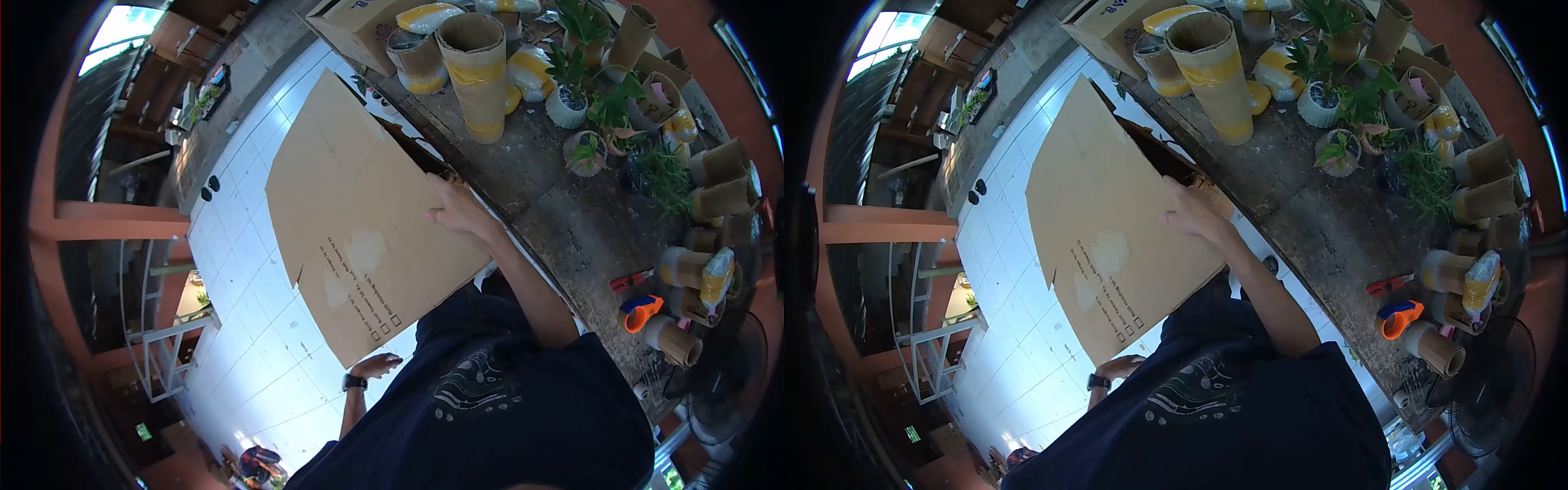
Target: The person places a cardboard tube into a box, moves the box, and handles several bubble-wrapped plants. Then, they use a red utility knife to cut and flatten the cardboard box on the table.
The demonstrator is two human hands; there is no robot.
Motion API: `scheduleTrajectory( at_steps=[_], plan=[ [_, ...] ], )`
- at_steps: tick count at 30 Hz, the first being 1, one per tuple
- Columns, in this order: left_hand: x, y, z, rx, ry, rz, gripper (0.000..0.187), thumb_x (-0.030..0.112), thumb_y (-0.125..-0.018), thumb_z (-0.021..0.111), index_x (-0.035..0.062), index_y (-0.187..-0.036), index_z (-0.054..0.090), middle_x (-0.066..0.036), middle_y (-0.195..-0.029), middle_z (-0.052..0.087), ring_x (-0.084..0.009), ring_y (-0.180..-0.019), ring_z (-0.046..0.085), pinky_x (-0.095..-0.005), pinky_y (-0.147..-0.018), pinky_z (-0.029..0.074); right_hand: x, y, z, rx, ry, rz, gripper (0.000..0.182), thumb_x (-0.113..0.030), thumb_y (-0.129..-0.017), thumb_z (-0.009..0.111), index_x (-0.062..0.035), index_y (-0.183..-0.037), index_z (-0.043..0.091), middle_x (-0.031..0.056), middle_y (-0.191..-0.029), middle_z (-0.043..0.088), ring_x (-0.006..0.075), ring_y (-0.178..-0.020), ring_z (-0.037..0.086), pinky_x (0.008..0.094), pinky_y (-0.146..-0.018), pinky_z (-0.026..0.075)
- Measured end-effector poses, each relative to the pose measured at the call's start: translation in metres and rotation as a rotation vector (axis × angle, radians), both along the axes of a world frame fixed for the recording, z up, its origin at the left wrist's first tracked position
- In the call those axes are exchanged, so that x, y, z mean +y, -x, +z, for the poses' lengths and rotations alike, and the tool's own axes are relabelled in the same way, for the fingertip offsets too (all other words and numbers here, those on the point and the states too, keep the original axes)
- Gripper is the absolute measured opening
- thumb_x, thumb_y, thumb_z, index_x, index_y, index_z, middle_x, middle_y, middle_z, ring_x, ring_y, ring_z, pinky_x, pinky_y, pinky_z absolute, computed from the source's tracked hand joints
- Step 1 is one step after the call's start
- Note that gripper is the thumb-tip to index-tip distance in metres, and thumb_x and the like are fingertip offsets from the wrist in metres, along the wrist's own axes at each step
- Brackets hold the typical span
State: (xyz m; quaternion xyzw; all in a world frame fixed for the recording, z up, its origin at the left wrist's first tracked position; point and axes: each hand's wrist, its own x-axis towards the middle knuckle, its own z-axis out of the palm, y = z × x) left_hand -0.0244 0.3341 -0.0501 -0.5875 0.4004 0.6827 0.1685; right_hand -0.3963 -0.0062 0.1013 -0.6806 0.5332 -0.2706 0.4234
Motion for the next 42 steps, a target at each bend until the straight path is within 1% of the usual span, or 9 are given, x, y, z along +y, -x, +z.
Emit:
scheduleTrajectory(
  at_steps=[2,6,8,15,19,27,32,37,42],
  plan=[
    [-0.095,0.048,0.141,0.015,-0.199,-0.103,0.052,0.048,-0.102,0.044,0.0107,-0.137,0.054,-0.008,-0.115,0.069,-0.0212,-0.103,0.066,-0.0357,-0.078,0.056,-0.001,0.002,0.026,0.265,-0.127,0.064,0.067,-0.01,-0.08,0.074,0.0,-0.14,0.044,0.0294,-0.127,0.058,0.0422,-0.101,0.066,0.0487,-0.09,0.052],
    [-0.194,0.075,0.212,0.178,0.421,0.177,0.051,0.04,-0.103,0.044,0.0033,-0.137,0.052,-0.011,-0.116,0.069,-0.02,-0.105,0.065,-0.0343,-0.088,0.051,0.015,-0.012,-0.035,0.36,0.103,-0.175,0.067,-0.003,-0.077,0.072,0.0007,-0.139,0.045,0.0301,-0.122,0.058,0.0457,-0.093,0.066,0.0512,-0.086,0.053],
    [-0.237,0.09,0.214,0.087,0.742,0.372,0.047,0.033,-0.101,0.05,0.0035,-0.137,0.052,-0.013,-0.112,0.069,-0.0206,-0.103,0.065,-0.0342,-0.089,0.05,0.022,-0.013,-0.059,0.333,0.135,-0.248,0.07,0.0,-0.075,0.07,0.001,-0.14,0.044,0.0293,-0.12,0.059,0.0448,-0.096,0.066,0.0514,-0.087,0.053],
    [-0.343,0.096,0.146,-0.062,0.987,0.174,0.051,0.031,-0.095,0.063,0.0003,-0.134,0.052,-0.019,-0.118,0.065,-0.0292,-0.11,0.062,-0.0409,-0.095,0.049,0.043,-0.021,-0.076,0.294,0.488,-0.417,0.055,0.001,-0.07,0.072,0.0026,-0.12,0.048,0.0238,-0.105,0.065,0.041,-0.095,0.066,0.0513,-0.08,0.052],
    [-0.383,0.092,0.125,-0.181,1.344,0.002,0.055,0.01,-0.083,0.067,0.0032,-0.135,0.053,-0.023,-0.134,0.054,-0.0389,-0.127,0.05,-0.0464,-0.108,0.041,0.051,-0.025,-0.063,0.161,0.178,-0.349,0.047,0.0,-0.07,0.068,-0.0064,-0.113,0.051,0.0182,-0.09,0.068,0.0394,-0.083,0.068,0.0497,-0.072,0.051],
    [-0.431,0.054,0.122,0.21,1.506,-0.597,0.078,-0.019,-0.054,0.042,0.0081,-0.126,0.057,-0.017,-0.151,0.042,-0.048,-0.143,0.028,-0.0543,-0.118,0.027,0.074,-0.013,-0.039,-0.204,0.202,-0.369,0.032,-0.003,-0.073,0.066,-0.0098,-0.103,0.06,0.0147,-0.08,0.071,0.0358,-0.075,0.07,0.0457,-0.065,0.054],
    [-0.42,0.08,0.133,-0.096,1.457,-0.81,0.043,-0.004,-0.066,0.059,0.0068,-0.107,0.067,-0.011,-0.163,0.023,-0.047,-0.149,0.012,-0.0638,-0.117,0.021,0.085,-0.006,-0.027,-0.214,0.301,-0.301,0.034,-0.012,-0.07,0.074,-0.0103,-0.102,0.061,0.0119,-0.08,0.071,0.0305,-0.076,0.071,0.0423,-0.065,0.055],
    [-0.408,0.115,0.222,-0.462,1.198,-1.365,0.044,0.006,-0.058,0.067,0.0192,-0.099,0.074,-0.005,-0.165,0.02,-0.0418,-0.152,0.003,-0.0725,-0.115,0.003,0.093,-0.006,-0.017,-0.244,0.352,-0.251,0.035,-0.012,-0.067,0.075,-0.0109,-0.1,0.062,0.0099,-0.081,0.071,0.0306,-0.075,0.071,0.0396,-0.062,0.054],
    [-0.394,0.118,0.282,-0.257,1.149,-1.453,0.058,0.02,-0.047,0.077,0.0209,-0.104,0.073,-0.004,-0.163,0.025,-0.0413,-0.152,0.004,-0.0719,-0.116,0.0,0.096,0.017,-0.016,-0.403,0.379,-0.278,0.03,0.001,-0.068,0.066,-0.0087,-0.096,0.064,0.0114,-0.085,0.071,0.0298,-0.074,0.07,0.0386,-0.063,0.054]
  ],
)
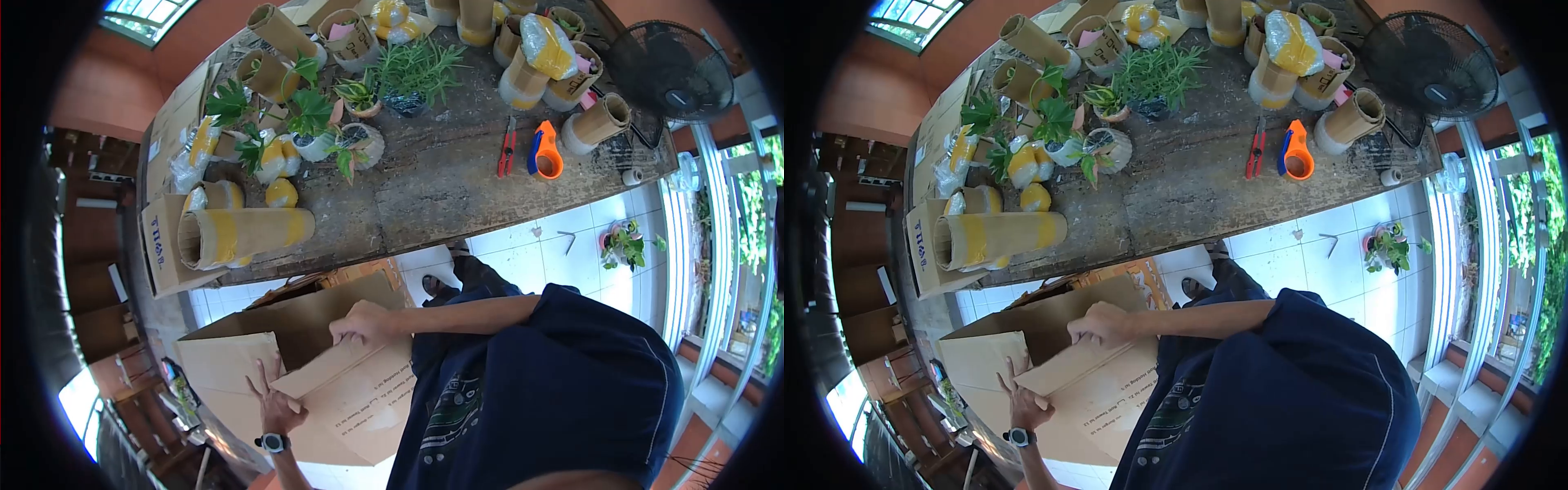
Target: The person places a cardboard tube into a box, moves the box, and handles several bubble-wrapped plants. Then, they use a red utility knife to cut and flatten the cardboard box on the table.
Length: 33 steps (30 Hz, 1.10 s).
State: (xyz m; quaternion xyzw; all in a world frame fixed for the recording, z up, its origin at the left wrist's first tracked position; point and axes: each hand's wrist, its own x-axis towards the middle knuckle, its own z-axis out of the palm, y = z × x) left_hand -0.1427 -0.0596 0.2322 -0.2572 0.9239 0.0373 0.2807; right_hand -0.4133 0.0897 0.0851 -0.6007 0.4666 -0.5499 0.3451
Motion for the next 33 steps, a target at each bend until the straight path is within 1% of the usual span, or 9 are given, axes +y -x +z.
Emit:
scheduleTrajectory(
  at_steps=[7,12,16,19,22,25,28,31,33],
  plan=[
    [0.032,0.038,0.055,0.02,-0.098,-0.146,0.061,0.026,-0.046,0.079,0.0178,-0.106,0.073,-0.005,-0.144,0.053,-0.0345,-0.15,0.02,-0.0749,-0.114,0.0,-0.019,0.041,-0.037,-0.43,-0.115,0.11,0.033,0.02,-0.067,0.053,-0.0005,-0.093,0.056,0.0116,-0.09,0.071,0.0156,-0.074,0.07,0.0299,-0.062,0.056],
    [0.073,0.099,0.083,0.044,-0.302,-0.174,0.05,0.029,-0.052,0.078,0.0086,-0.096,0.069,-0.005,-0.125,0.062,-0.0298,-0.148,0.03,-0.0744,-0.112,0.002,-0.033,0.076,-0.041,-0.229,-0.114,0.14,0.022,0.017,-0.072,0.054,0.0028,-0.089,0.052,0.014,-0.079,0.066,0.0233,-0.068,0.071,0.0317,-0.062,0.058],
    [0.093,0.137,0.06,0.225,-0.383,-0.345,0.034,0.033,-0.063,0.079,0.0098,-0.08,0.062,-0.006,-0.108,0.062,-0.0246,-0.128,0.051,-0.0668,-0.107,0.02,-0.039,0.085,-0.075,-0.056,-0.119,0.101,0.018,0.012,-0.073,0.064,0.002,-0.083,0.053,0.0131,-0.082,0.063,0.0247,-0.073,0.07,0.033,-0.058,0.056],
    [0.083,0.131,0.003,0.425,-0.389,-0.509,0.027,0.029,-0.068,0.079,0.0123,-0.07,0.058,-0.003,-0.091,0.06,-0.0203,-0.103,0.058,-0.0529,-0.095,0.033,-0.026,0.086,-0.096,-0.08,-0.181,0.001,0.022,0.006,-0.069,0.073,-0.0002,-0.082,0.056,0.0123,-0.078,0.062,0.0277,-0.08,0.069,0.0382,-0.064,0.055],
    [0.098,0.152,-0.025,0.657,-0.354,-0.528,0.026,0.019,-0.066,0.079,0.014,-0.062,0.053,-0.001,-0.074,0.054,-0.0189,-0.082,0.058,-0.0423,-0.081,0.035,0.0,0.095,-0.097,0.344,-0.169,-0.213,0.015,0.004,-0.075,0.07,0.0002,-0.083,0.058,0.0155,-0.08,0.065,0.0337,-0.085,0.07,0.0433,-0.076,0.054],
    [0.103,0.16,-0.041,0.766,-0.38,-0.455,0.029,0.013,-0.06,0.079,0.0118,-0.057,0.05,-0.001,-0.067,0.053,-0.0198,-0.075,0.057,-0.0414,-0.078,0.034,0.022,0.099,-0.096,0.267,-0.327,-0.216,0.025,-0.001,-0.071,0.077,-0.0028,-0.092,0.063,0.0159,-0.092,0.066,0.0371,-0.098,0.065,0.0441,-0.085,0.052],
    [0.106,0.161,-0.045,0.779,-0.383,-0.37,0.029,0.008,-0.06,0.076,0.0113,-0.053,0.048,-0.001,-0.062,0.05,-0.0193,-0.071,0.056,-0.0396,-0.077,0.034,0.037,0.093,-0.103,0.239,-0.302,-0.281,0.043,-0.006,-0.068,0.083,-0.0057,-0.106,0.064,0.0156,-0.103,0.065,0.035,-0.095,0.065,0.0438,-0.084,0.052],
    [0.112,0.158,-0.046,0.802,-0.386,-0.324,0.028,0.006,-0.058,0.073,0.0115,-0.052,0.047,0.0,-0.06,0.049,-0.0191,-0.07,0.055,-0.0391,-0.077,0.034,0.064,0.121,-0.085,0.272,-0.188,-0.534,0.055,-0.009,-0.07,0.082,-0.0071,-0.12,0.06,0.0153,-0.111,0.065,0.0336,-0.097,0.066,0.0419,-0.084,0.053],
    [0.115,0.159,-0.043,0.824,-0.382,-0.321,0.025,0.006,-0.059,0.072,0.0118,-0.053,0.048,0.0,-0.061,0.05,-0.0174,-0.069,0.055,-0.0376,-0.074,0.035,0.088,0.157,-0.093,0.009,-0.39,-0.84,0.05,-0.012,-0.073,0.079,-0.0052,-0.119,0.062,0.0163,-0.114,0.065,0.0349,-0.106,0.064,0.044,-0.093,0.051]
  ],
)
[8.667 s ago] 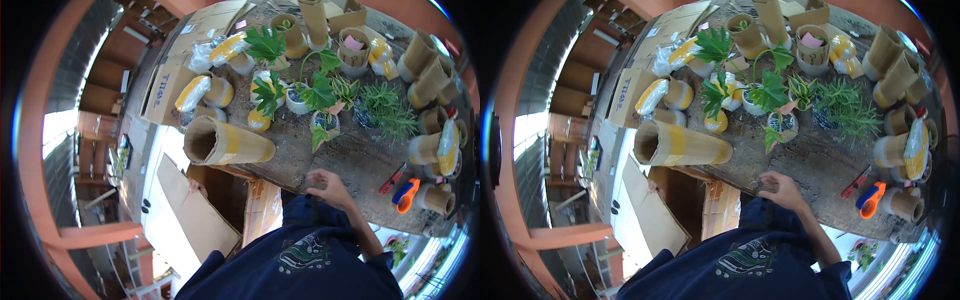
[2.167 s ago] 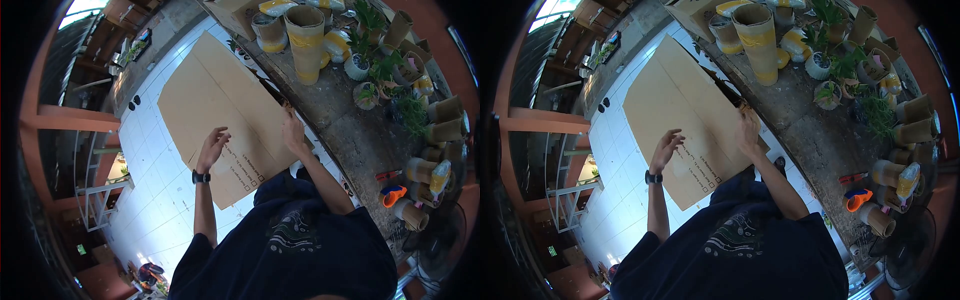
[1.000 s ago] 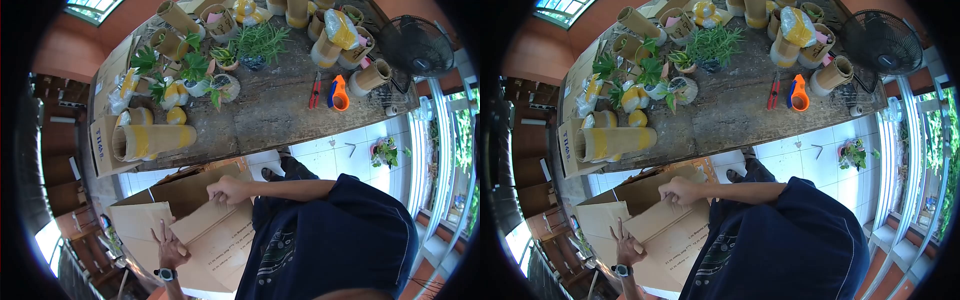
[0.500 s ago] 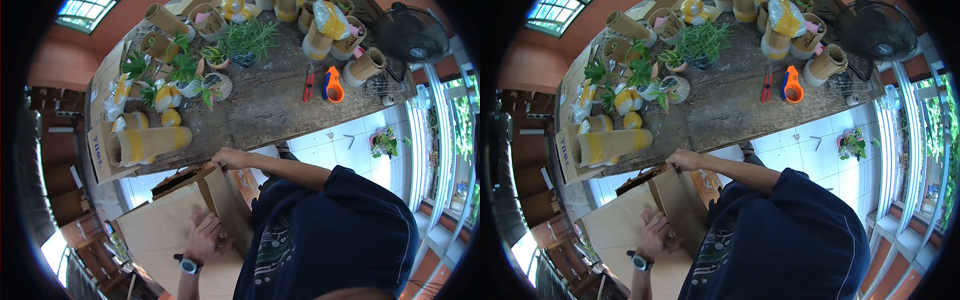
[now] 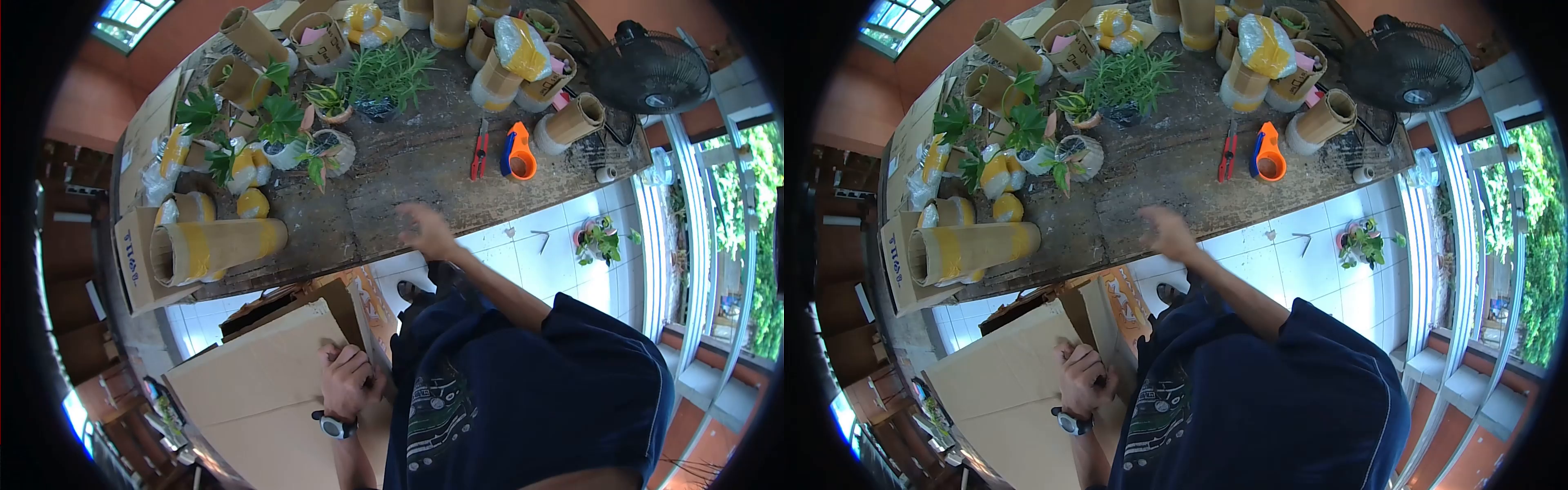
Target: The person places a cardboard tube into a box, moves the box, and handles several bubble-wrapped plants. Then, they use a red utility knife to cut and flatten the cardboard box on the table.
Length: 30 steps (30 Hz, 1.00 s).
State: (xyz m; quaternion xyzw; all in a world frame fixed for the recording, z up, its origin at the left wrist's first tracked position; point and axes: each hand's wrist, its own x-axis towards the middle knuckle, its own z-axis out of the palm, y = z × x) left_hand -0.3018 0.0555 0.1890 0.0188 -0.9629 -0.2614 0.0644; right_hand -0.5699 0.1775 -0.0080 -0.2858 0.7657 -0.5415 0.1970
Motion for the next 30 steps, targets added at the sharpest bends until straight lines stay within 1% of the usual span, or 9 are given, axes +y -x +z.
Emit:
scheduleTrajectory(
  at_steps=[3,5,8,14,17,20,23,29,30],
  plan=[
    [0.003,-0.001,-0.003,0.028,-0.002,0.005,0.022,0.006,-0.059,0.071,0.0119,-0.053,0.051,0.001,-0.061,0.051,-0.0164,-0.068,0.055,-0.0362,-0.073,0.035,0.045,0.079,-0.02,0.356,-0.403,-0.411,0.043,-0.017,-0.081,0.07,0.0,-0.119,0.059,0.0216,-0.114,0.064,0.0372,-0.109,0.062,0.0464,-0.093,0.05],
    [0.004,-0.001,-0.006,0.037,0.0,0.024,0.023,0.006,-0.058,0.071,0.0117,-0.052,0.05,0.001,-0.06,0.051,-0.0168,-0.068,0.055,-0.0365,-0.074,0.035,0.059,0.123,-0.01,0.332,-0.74,-0.586,0.044,-0.025,-0.087,0.068,0.0032,-0.119,0.057,0.0233,-0.109,0.066,0.0387,-0.107,0.064,0.0451,-0.091,0.052],
    [0.004,-0.002,-0.01,0.04,-0.003,0.052,0.026,0.006,-0.056,0.071,0.0112,-0.05,0.046,0.0,-0.059,0.05,-0.0178,-0.069,0.056,-0.0378,-0.077,0.035,0.069,0.172,-0.028,0.14,-0.947,-0.459,0.048,-0.033,-0.091,0.064,0.0058,-0.118,0.057,0.0234,-0.108,0.068,0.0377,-0.102,0.068,0.0428,-0.087,0.056],
    [0.001,-0.002,-0.01,0.049,-0.005,0.061,0.025,0.006,-0.056,0.071,0.0105,-0.049,0.047,0.0,-0.06,0.052,-0.0182,-0.07,0.057,-0.0382,-0.077,0.036,0.058,0.2,-0.083,0.175,-0.944,-0.671,0.045,-0.041,-0.086,0.068,0.0012,-0.103,0.067,0.0194,-0.099,0.072,0.0338,-0.092,0.072,0.0421,-0.081,0.058],
    [0.0,-0.003,-0.009,0.031,-0.003,0.08,0.025,0.006,-0.055,0.071,0.0103,-0.049,0.047,0.0,-0.06,0.052,-0.0186,-0.069,0.056,-0.0385,-0.078,0.036,0.065,0.213,-0.061,-0.309,-0.893,-0.398,0.04,-0.035,-0.084,0.069,0.0006,-0.102,0.067,0.0145,-0.09,0.073,0.0282,-0.084,0.074,0.0388,-0.077,0.059],
    [-0.003,-0.001,-0.01,0.04,0.016,0.074,0.026,0.005,-0.056,0.071,0.0102,-0.049,0.047,-0.001,-0.059,0.052,-0.0189,-0.069,0.056,-0.0387,-0.078,0.035,0.069,0.187,-0.024,-0.588,-0.542,-0.394,0.03,-0.028,-0.085,0.067,-0.0017,-0.098,0.067,0.0104,-0.086,0.072,0.0243,-0.077,0.073,0.0365,-0.072,0.06],
    [-0.007,-0.001,-0.011,0.031,0.042,0.057,0.026,0.004,-0.059,0.071,0.0108,-0.05,0.047,-0.001,-0.059,0.051,-0.0188,-0.069,0.056,-0.0386,-0.078,0.035,0.084,0.155,-0.023,-0.917,0.148,-0.305,0.026,-0.022,-0.084,0.065,-0.0024,-0.102,0.067,0.0111,-0.09,0.071,0.0241,-0.078,0.073,0.0368,-0.07,0.059],
    [-0.012,0.005,-0.015,0.01,0.053,0.023,0.026,0.004,-0.062,0.071,0.0113,-0.054,0.048,0.0,-0.06,0.051,-0.0183,-0.068,0.055,-0.0385,-0.077,0.034,0.086,0.082,0.035,-1.026,0.945,-0.345,0.018,-0.014,-0.088,0.063,-0.0027,-0.102,0.064,0.0094,-0.087,0.065,0.0229,-0.083,0.064,0.0398,-0.085,0.055],
    [-0.014,0.006,-0.017,0.006,0.058,0.018,0.026,0.003,-0.062,0.071,0.0112,-0.054,0.048,0.0,-0.06,0.051,-0.0185,-0.068,0.055,-0.0387,-0.077,0.034,0.081,0.081,0.039,-1.031,1.209,-0.028,0.012,-0.012,-0.092,0.057,-0.0059,-0.101,0.063,0.0083,-0.089,0.06,0.0217,-0.085,0.059,0.0428,-0.085,0.05]
  ],
)
